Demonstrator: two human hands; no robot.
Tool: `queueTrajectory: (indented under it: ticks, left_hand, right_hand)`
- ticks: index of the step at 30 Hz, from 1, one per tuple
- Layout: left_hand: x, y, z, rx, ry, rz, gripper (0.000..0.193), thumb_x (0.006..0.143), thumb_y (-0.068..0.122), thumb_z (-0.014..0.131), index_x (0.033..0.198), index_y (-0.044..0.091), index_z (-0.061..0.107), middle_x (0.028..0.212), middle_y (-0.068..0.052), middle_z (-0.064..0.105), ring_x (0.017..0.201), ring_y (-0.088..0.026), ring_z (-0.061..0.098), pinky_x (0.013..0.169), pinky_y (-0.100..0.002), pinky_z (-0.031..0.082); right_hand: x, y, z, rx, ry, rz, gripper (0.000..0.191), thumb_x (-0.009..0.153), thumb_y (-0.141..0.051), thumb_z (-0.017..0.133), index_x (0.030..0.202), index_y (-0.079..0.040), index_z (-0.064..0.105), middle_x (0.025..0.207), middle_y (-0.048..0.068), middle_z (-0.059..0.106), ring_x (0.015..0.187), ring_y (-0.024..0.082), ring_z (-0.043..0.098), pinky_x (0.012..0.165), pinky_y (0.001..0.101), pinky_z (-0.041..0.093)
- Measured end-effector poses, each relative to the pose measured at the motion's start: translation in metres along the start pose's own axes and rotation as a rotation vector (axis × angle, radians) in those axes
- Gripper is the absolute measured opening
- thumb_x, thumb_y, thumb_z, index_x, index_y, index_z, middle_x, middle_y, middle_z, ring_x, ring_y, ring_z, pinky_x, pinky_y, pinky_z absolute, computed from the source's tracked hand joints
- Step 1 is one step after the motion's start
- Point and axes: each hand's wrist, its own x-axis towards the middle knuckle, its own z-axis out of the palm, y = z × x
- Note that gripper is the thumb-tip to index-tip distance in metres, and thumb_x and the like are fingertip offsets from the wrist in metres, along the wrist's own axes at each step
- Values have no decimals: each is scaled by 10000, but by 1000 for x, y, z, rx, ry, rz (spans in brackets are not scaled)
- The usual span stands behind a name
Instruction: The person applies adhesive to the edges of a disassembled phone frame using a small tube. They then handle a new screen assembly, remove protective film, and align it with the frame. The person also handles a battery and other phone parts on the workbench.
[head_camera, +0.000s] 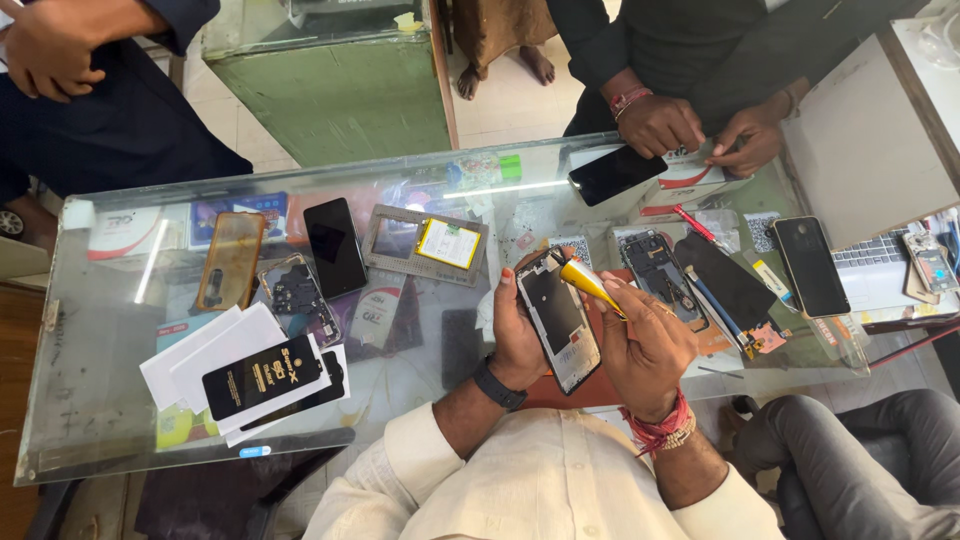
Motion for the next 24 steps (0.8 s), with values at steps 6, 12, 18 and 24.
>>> queueTrajectory:
  ticks: [6,12,18,24]
  left_hand:
    - [-2,0,1,-2,0,7,741,1075,591,363,1386,-49,571,1101,-148,680,929,-216,666,846,-352,565]
    - [-2,0,1,19,5,2,736,1068,600,368,1371,-37,575,1086,-148,686,913,-212,668,835,-348,566]
    - [-2,0,1,23,2,1,739,1073,605,362,1372,-35,577,1067,-143,685,916,-206,672,830,-339,563]
    - [-1,0,0,6,-18,0,746,1085,616,344,1384,-27,576,1035,-142,681,909,-203,673,821,-336,563]
  right_hand:
    - [0,0,0,-8,5,-16,226,899,67,786,1108,31,709,1061,202,758,979,281,778,849,329,627]
    - [-1,1,0,-18,8,-13,222,896,61,791,1099,28,709,1058,201,759,970,275,776,833,326,621]
    - [-3,2,0,-21,6,-4,208,908,72,783,1098,37,707,1049,206,757,984,276,777,841,328,624]
    - [-3,3,-1,-12,27,-15,199,918,105,755,1102,46,705,1019,198,755,994,280,777,842,335,624]
